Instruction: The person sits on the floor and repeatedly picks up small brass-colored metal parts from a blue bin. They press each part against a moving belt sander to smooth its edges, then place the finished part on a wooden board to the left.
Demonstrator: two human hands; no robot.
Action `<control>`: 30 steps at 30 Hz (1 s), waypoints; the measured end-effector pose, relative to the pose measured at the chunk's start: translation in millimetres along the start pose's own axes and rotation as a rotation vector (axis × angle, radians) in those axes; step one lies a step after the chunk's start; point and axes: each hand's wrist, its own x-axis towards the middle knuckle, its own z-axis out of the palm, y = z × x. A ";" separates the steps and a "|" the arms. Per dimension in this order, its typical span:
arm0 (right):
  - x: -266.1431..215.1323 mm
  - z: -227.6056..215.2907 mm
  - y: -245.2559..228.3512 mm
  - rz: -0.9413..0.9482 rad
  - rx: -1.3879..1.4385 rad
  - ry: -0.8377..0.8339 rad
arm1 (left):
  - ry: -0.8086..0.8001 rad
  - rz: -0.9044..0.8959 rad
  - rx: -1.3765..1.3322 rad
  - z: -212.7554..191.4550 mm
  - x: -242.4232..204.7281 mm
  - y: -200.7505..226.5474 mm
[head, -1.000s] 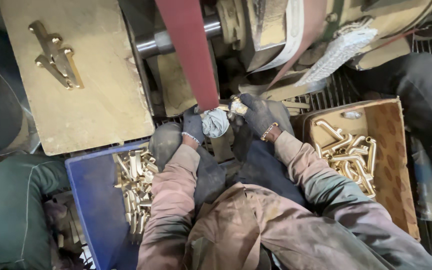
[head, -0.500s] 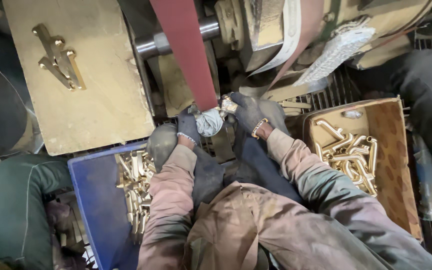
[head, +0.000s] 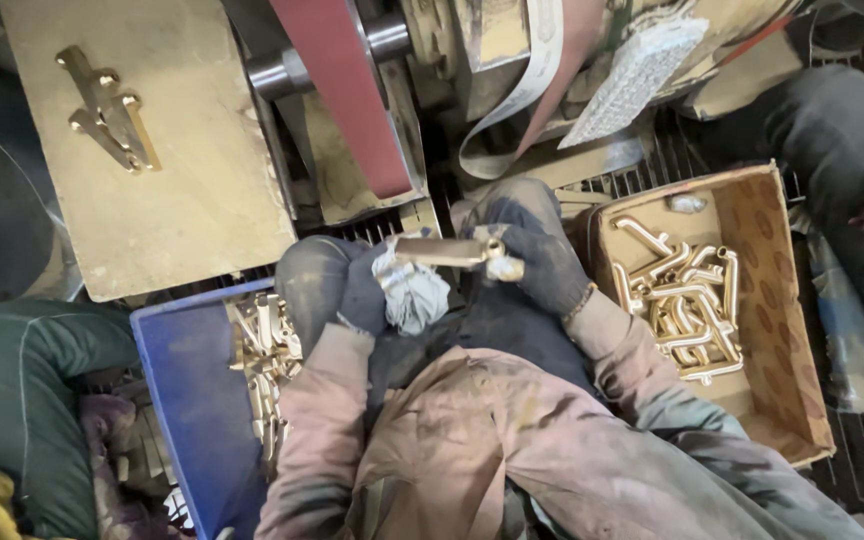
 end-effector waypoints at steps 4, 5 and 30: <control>-20.2 1.6 -3.3 0.127 -0.075 -0.042 | -0.026 0.002 0.126 20.6 -33.6 28.9; -19.6 1.7 -4.1 0.168 -0.005 -0.072 | -0.028 0.029 0.183 24.1 -37.5 34.6; -7.4 2.8 -19.1 0.036 0.021 -0.208 | 0.015 0.245 0.556 47.9 -68.1 60.9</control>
